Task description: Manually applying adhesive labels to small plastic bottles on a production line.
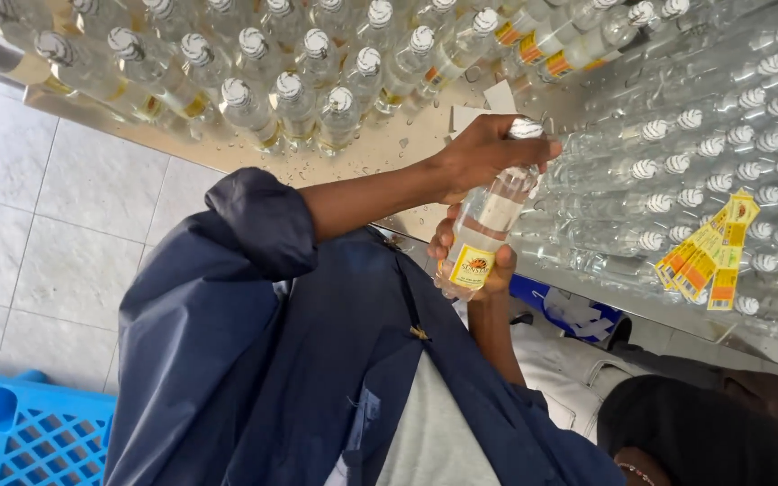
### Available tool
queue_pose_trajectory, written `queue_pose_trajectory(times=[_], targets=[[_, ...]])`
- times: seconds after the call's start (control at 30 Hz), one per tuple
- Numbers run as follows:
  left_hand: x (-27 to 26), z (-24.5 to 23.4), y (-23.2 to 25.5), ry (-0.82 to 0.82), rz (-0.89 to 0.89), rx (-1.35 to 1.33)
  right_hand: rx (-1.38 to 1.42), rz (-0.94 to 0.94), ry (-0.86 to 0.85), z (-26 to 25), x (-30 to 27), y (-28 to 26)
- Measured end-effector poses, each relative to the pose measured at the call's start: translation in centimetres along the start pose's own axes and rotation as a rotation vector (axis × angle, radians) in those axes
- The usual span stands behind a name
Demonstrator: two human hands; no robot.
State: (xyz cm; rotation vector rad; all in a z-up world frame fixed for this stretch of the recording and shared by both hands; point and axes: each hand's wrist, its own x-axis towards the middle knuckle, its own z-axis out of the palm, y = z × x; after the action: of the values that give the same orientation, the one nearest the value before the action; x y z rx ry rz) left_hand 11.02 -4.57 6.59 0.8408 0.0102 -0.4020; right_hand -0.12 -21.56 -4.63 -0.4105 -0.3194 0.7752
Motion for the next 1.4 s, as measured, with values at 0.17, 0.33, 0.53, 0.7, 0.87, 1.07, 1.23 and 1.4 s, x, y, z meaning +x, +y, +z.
queue_pose_trajectory(times=[0.17,0.33,0.53,0.7,0.87,1.07,1.23,1.4], targets=[[-1.4,0.1,0.3,-0.365,0.13,-0.17,0.226,0.039,-0.19,1.4,1.2,2.3],[-1.4,-2.6,-2.2,-0.917,0.396,-0.595,0.61,0.201,-0.442,2.9,0.8,5.7],[-6.5,-6.8,2.0,-0.927,0.493,-0.566,0.58,0.415,-0.141,-1.7,-2.0,8.2],[-8.7,-6.8,4.4,-0.336,0.683,0.491,0.107,0.265,0.886,-3.3,1.7,7.4],[-3.6,-9.5,-0.6,0.074,0.718,0.855,-0.142,-0.007,0.984,-8.1,-0.7,6.2],[0.0,-15.2,-3.2,0.323,0.889,1.196,-0.244,-0.167,1.062,-7.0,-2.1,3.7],[0.3,-18.0,-1.0,0.24,1.086,1.5,-0.363,-0.338,1.192,-3.6,-4.3,-1.7],[0.8,-17.6,-0.3,0.23,1.117,1.76,-1.285,-0.73,1.56,0.3,-6.9,-10.3]])
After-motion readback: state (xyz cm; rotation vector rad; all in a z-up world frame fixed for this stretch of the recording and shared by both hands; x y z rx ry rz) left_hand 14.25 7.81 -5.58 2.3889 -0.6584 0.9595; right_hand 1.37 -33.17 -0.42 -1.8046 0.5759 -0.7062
